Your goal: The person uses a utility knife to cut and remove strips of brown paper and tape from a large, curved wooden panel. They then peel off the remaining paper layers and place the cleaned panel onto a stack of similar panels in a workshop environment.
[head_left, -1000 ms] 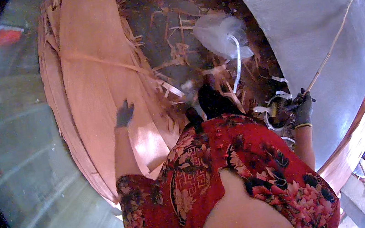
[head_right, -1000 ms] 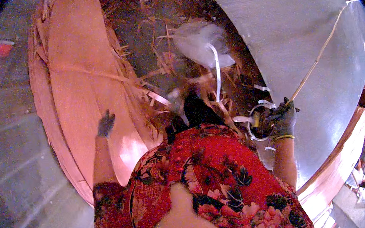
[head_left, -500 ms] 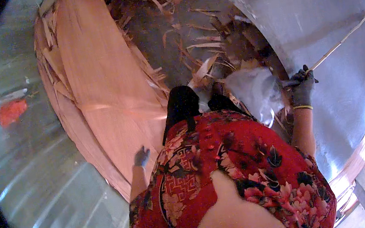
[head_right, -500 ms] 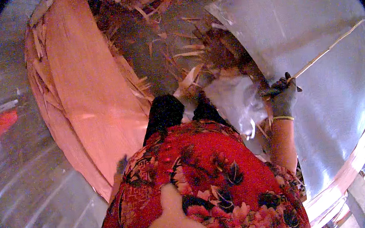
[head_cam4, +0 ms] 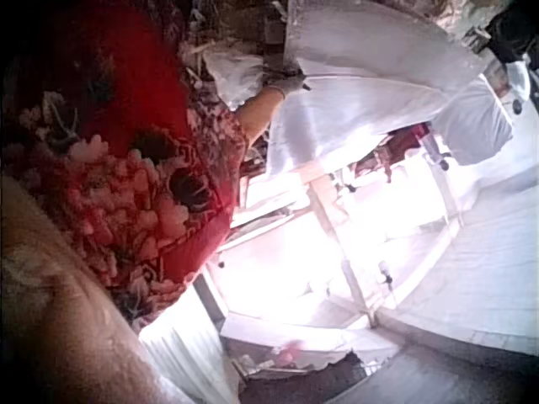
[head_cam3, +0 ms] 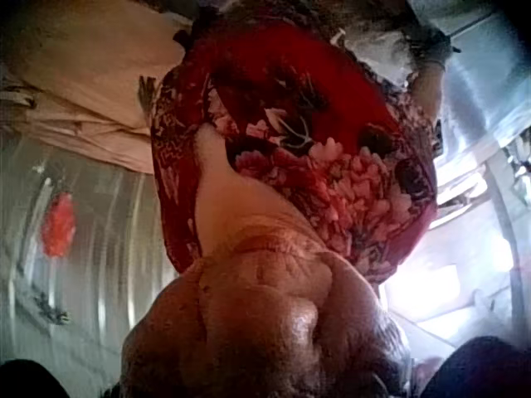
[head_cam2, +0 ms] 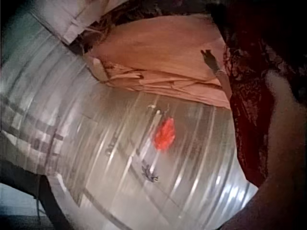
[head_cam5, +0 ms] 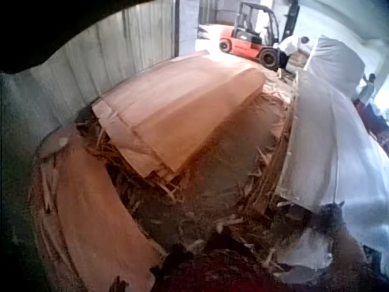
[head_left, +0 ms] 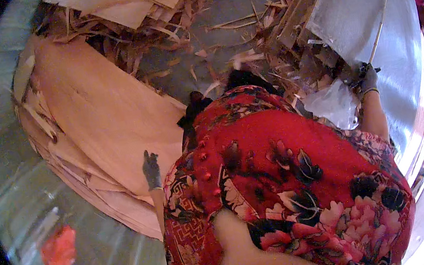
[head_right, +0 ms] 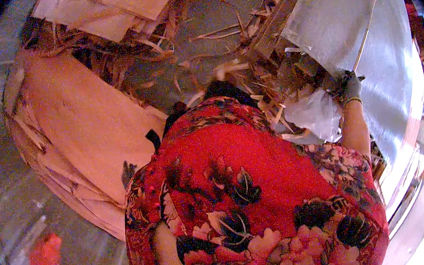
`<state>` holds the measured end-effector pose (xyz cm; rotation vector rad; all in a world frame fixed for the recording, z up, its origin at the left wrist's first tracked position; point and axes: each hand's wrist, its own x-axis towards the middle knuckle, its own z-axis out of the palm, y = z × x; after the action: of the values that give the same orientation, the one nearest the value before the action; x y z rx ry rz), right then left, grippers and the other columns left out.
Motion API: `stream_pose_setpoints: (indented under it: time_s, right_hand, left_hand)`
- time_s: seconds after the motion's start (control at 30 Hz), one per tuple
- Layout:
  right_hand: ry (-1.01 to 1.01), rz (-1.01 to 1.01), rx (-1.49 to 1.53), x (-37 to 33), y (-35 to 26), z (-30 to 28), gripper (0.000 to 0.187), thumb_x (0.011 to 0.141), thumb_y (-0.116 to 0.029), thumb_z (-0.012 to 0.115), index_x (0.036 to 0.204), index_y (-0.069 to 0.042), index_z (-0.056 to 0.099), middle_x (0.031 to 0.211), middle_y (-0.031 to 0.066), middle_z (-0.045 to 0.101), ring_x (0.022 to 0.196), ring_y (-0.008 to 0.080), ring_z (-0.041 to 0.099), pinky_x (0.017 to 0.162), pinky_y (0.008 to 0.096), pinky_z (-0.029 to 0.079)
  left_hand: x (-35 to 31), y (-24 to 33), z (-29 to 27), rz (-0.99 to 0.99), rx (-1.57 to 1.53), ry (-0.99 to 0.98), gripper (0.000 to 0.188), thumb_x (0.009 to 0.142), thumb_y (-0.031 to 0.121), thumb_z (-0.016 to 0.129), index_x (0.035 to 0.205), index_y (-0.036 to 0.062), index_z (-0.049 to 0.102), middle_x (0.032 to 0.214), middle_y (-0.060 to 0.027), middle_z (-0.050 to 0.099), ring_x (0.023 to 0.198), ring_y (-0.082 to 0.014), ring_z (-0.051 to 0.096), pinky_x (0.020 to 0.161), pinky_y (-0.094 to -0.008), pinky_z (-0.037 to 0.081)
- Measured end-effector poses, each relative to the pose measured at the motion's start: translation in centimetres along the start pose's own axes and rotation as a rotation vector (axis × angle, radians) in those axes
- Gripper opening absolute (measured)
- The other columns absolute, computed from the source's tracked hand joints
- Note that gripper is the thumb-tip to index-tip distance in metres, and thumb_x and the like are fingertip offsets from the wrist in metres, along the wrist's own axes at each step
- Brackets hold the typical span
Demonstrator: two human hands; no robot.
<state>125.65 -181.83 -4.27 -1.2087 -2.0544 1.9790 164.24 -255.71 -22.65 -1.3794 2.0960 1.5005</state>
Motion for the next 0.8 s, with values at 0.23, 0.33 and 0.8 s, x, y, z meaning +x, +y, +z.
stream_pose_setpoints:
  time_s: [0.23,0.33,0.8]
  right_hand:
    - [0.092,0.05,-0.022,-0.6,2.6,0.0,0.029,0.086,-0.029,0.043,0.091,-0.006,0.061,0.083,0.0089,0.063,0.077,0.0276,0.06,0.068,0.0386,0.049]
    - [-0.076,-0.958,-1.554,10.3,4.0,-10.6,0.023,0.083,-0.029,0.048,0.083,-0.01,0.062,0.082,0.006,0.061,0.076,0.0231,0.058,0.066,0.0334,0.048]
    - [0.156,-0.195,-2.082,2.6,2.2,-3.7,0.034,0.088,-0.035,0.046,0.101,-0.006,0.059,0.081,0.0038,0.063,0.076,0.0218,0.057,0.067,0.0304,0.046]
  left_hand:
    - [8.8,14.0,-6.1,0.169,0.319,-0.02,0.052,0.09,0.028,0.051,0.133,0.0023,0.038,0.108,-0.0131,0.061,0.091,-0.0131,0.056,0.077,-0.0254,0.043]
    - [9.4,12.8,-7.4,0.245,0.473,-0.027,0.049,0.088,0.025,0.052,0.131,0.0038,0.041,0.112,-0.016,0.059,0.084,-0.0211,0.059,0.073,-0.0296,0.046]
    - [7.1,1.0,-12.5,0.174,0.739,-0.303,0.051,0.09,0.03,0.048,0.126,-0.0058,0.041,0.099,-0.012,0.066,0.094,-0.0256,0.06,0.077,-0.0353,0.047]
